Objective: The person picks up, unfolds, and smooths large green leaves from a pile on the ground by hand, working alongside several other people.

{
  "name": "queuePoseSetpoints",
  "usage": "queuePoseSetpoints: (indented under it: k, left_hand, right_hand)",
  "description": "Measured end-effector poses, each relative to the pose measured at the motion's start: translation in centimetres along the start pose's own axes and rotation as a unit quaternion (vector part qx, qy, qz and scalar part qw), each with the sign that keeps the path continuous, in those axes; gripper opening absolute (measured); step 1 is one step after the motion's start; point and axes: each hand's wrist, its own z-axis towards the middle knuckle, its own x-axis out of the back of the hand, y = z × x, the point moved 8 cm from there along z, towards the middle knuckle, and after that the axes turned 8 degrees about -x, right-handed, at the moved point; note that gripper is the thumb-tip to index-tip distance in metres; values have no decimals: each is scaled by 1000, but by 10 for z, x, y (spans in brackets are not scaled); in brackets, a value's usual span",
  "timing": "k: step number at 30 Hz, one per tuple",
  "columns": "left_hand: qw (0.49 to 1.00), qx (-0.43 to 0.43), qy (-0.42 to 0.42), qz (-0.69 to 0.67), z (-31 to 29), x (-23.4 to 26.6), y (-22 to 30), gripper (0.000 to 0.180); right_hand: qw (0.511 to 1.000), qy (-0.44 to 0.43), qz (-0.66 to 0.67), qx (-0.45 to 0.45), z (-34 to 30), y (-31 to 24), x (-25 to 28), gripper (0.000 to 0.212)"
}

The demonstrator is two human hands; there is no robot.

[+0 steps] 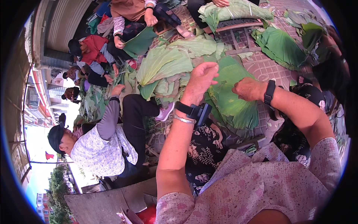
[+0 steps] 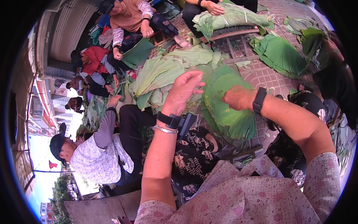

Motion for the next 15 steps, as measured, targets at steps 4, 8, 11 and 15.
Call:
queuePoseSetpoints:
  k: [4,8,11,15]
  left_hand:
    - [998,37,54,-20,20,20,-58,32]
    - [986,140,90,-15,24,18,-115,33]
    - [997,45,51,-19,24,5,-83,33]
    - [998,20,49,-18,15,-10,-60,32]
  right_hand:
    - [990,-78,-7,-113,5,64,-69,16]
    - [946,-198,-48,-251,-63,137,-177,22]
    - [912,-265,-38,-309,-95,147,-211,27]
    - [892,-280,-24,-355,-116,199,-289,29]
